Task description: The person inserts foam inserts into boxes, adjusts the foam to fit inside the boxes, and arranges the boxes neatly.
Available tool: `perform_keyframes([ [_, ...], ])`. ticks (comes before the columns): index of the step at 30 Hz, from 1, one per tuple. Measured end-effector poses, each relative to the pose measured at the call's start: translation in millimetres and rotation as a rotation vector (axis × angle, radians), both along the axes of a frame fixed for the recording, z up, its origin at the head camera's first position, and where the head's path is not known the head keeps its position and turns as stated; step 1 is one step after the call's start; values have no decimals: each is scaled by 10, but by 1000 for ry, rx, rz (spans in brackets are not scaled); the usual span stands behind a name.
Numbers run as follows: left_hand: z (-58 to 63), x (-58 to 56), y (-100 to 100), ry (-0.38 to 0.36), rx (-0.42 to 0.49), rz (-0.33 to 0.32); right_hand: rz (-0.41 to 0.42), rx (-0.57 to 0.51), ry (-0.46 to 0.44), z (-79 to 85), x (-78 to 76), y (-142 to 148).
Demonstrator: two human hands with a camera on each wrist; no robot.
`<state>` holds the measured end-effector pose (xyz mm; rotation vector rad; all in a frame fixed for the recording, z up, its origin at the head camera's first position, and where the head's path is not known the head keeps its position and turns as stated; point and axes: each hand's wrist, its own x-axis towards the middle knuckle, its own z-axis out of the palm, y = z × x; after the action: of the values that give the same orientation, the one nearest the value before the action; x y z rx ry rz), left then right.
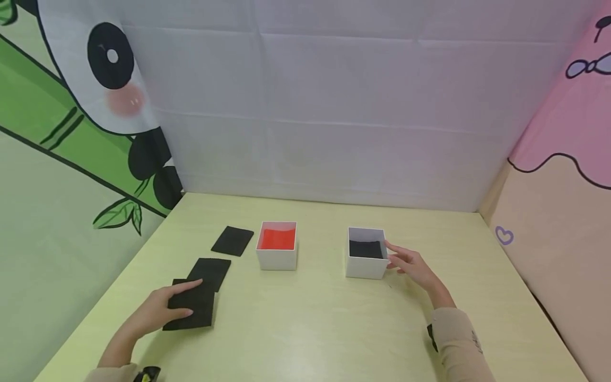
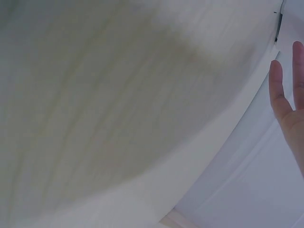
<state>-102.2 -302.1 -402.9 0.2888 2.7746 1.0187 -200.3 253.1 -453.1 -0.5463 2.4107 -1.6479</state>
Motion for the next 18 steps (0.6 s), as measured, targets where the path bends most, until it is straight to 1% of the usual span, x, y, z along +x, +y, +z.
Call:
perform_keyframes([
  [5, -17, -14, 136, 12, 69, 1, -3, -2, -4, -1, 0, 1],
  [8, -31, -33, 233, 12, 114, -17, 1, -1, -9, 1, -9, -4],
  [12, -43, -86, 370, 14, 155, -37, 3, -2, -8, 3, -14, -10],
  [15, -44, -128, 458, 30, 173, -43, -2, 2, -5, 4, -9, -12],
  [18, -38, -171, 537, 46, 195, -66, -6, 5, 0, 5, 1, -17],
])
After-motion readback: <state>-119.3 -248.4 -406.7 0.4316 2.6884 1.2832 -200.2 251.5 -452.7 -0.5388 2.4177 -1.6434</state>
